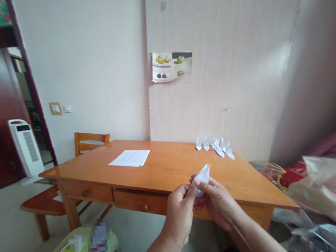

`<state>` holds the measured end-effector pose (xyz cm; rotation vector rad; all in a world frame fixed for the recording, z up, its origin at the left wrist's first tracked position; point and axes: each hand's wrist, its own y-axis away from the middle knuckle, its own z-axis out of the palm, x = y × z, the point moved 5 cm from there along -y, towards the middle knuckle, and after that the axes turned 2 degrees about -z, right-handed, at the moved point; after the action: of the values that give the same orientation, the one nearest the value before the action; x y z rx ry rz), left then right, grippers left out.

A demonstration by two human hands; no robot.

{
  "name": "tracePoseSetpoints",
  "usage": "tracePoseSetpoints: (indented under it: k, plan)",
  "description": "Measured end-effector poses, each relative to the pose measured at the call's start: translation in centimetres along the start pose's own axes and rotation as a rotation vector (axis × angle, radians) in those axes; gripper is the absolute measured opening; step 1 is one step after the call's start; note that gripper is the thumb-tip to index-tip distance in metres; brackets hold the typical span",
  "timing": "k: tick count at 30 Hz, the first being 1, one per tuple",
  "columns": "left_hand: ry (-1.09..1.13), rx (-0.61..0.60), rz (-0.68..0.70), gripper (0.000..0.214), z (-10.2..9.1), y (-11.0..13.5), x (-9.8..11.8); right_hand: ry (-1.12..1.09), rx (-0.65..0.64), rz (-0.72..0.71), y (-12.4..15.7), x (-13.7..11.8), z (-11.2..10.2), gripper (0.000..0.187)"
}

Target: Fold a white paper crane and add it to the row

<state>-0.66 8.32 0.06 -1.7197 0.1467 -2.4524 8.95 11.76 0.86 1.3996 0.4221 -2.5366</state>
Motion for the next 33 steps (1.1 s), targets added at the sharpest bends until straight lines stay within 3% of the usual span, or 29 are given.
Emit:
tracePoseSetpoints:
  k: [12, 23, 27, 30, 33]
  plan:
    - [-0.062, -0.011, 0.018, 0.044, -0.2, 0.0, -0.4, -0.016, 0.131, 0.002, -0.2, -0.1, -0.5, 0.032]
    - [-0.022, -0.008, -0.037, 0.042, -0.5, 0.0, -1.5, 0.027, 0.237, -0.126, -1.3, -2.3, -2.5, 0.031]
    - [0.065, 0.070, -0.080, 0.038, -1.2, -0.4, -1.7, 0.068, 0.287, -0.181, -1.4, -3.3, -3.6, 0.032]
    - [0.160, 0.140, -0.086, 0.036, -1.9, -0.8, -1.7, 0.215, 0.255, -0.146, -1.1, -2.8, -4.0, 0.037]
    - [0.227, 0.188, -0.084, 0.034, -2.3, -1.1, -1.7, 0.451, 0.119, -0.116, -0.3, -1.9, -3.1, 0.044]
